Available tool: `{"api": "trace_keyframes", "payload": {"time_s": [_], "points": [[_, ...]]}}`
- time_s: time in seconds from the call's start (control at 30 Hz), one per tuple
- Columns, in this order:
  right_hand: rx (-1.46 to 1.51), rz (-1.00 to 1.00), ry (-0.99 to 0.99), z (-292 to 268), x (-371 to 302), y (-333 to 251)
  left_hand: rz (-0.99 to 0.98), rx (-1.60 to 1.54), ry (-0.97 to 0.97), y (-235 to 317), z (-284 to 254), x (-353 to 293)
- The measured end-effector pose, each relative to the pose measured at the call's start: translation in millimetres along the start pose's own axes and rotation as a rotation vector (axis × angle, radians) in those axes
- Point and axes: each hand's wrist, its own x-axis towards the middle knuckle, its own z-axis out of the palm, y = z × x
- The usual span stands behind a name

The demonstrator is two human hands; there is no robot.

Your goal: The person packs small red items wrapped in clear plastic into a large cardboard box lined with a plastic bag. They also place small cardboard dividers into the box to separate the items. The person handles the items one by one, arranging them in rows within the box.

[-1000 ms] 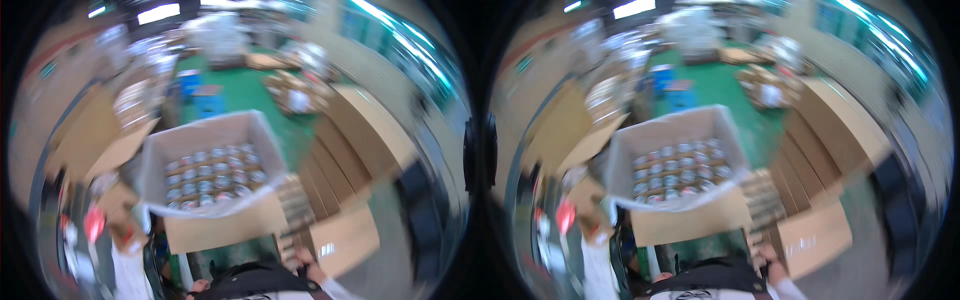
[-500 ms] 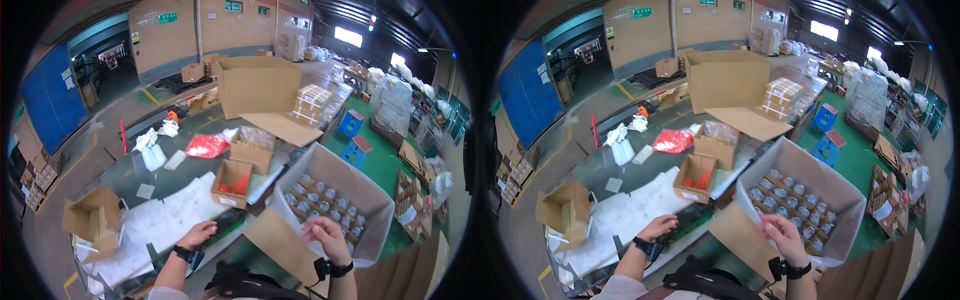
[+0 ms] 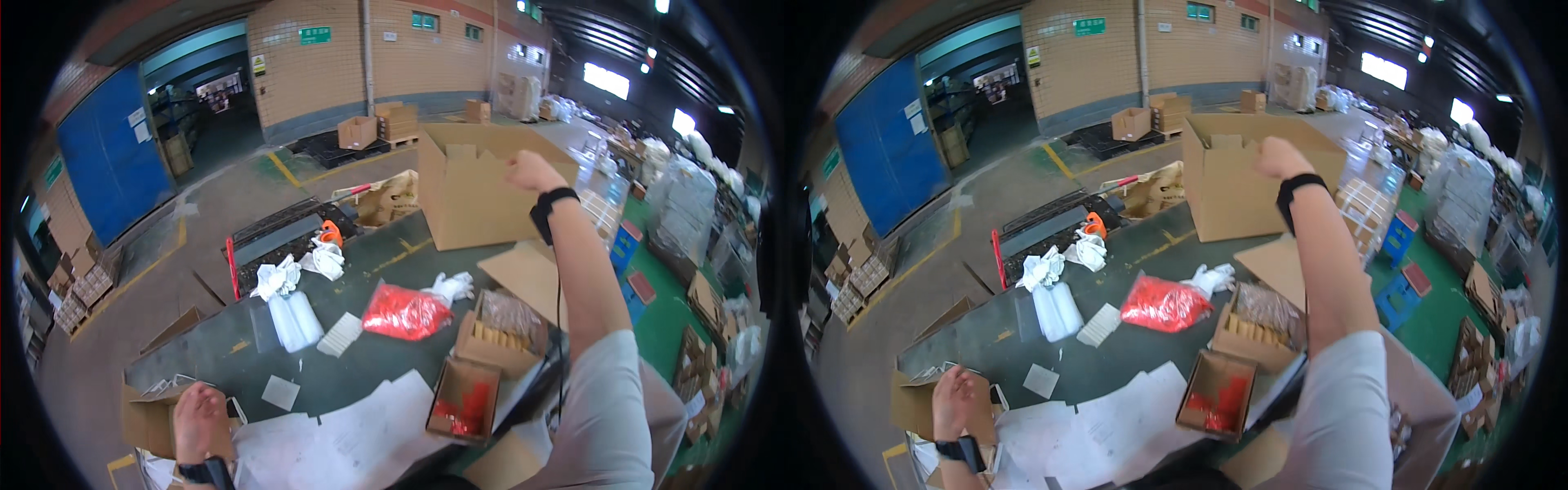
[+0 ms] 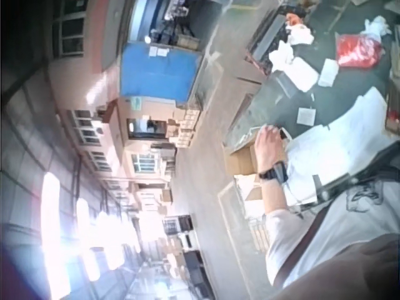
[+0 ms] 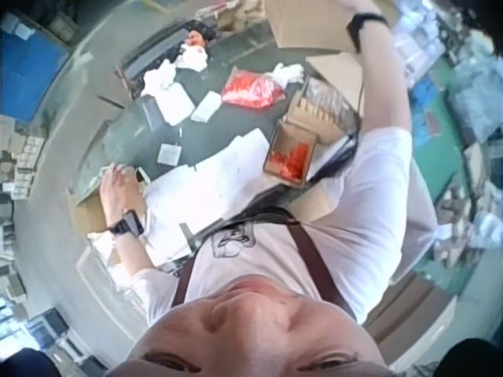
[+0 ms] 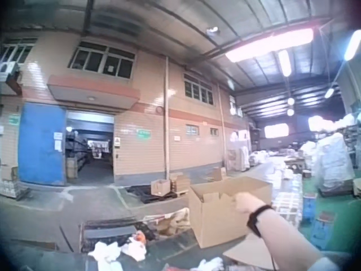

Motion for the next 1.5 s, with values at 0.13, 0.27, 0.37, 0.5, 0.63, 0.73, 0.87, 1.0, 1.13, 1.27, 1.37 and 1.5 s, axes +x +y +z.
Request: {"api": "trace_keyframes", "payload": {"time_s": [0.13,0.27,0.37,0.5,0.63,0.73,0.87,1.0,1.13,1.27,1.37,1.5], "points": [[0.221,0.369,0.201,61,137,-5,0.072,0.108,0.069,13,0,-23],[0.111,0.207,0.451,187,201,-36,-0.036,0.113,0.115,-11,-6,-48],[0.051,0.325,0.531,240,224,-42,-0.228,0.250,0.253,-29,32,-68],[-0.017,0.246,0.144,255,253,-47,-0.300,0.233,0.265,-40,65,-69],[0.117,0.132,0.147,266,249,-9,-0.349,0.303,0.334,-68,70,-58],[0.105,0.129,0.123,249,225,-12,-0.394,0.309,0.231,-58,97,-40],[0.125,-0.048,0.183,232,170,-77,-0.365,0.361,0.111,-66,110,-13],[0.196,-0.172,0.169,195,102,-136,-0.322,0.410,-0.149,-64,154,36],[0.255,-0.269,0.156,159,25,-178,-0.187,0.443,-0.332,-63,215,88],[0.271,-0.392,0.167,132,-46,-179,-0.097,0.404,-0.358,-50,285,118],[0.282,-0.505,0.172,102,-104,-190,0.017,0.350,-0.271,-35,320,120],[0.275,-0.738,0.125,76,-165,-195,0.061,0.021,-0.379,-7,352,109]]}}
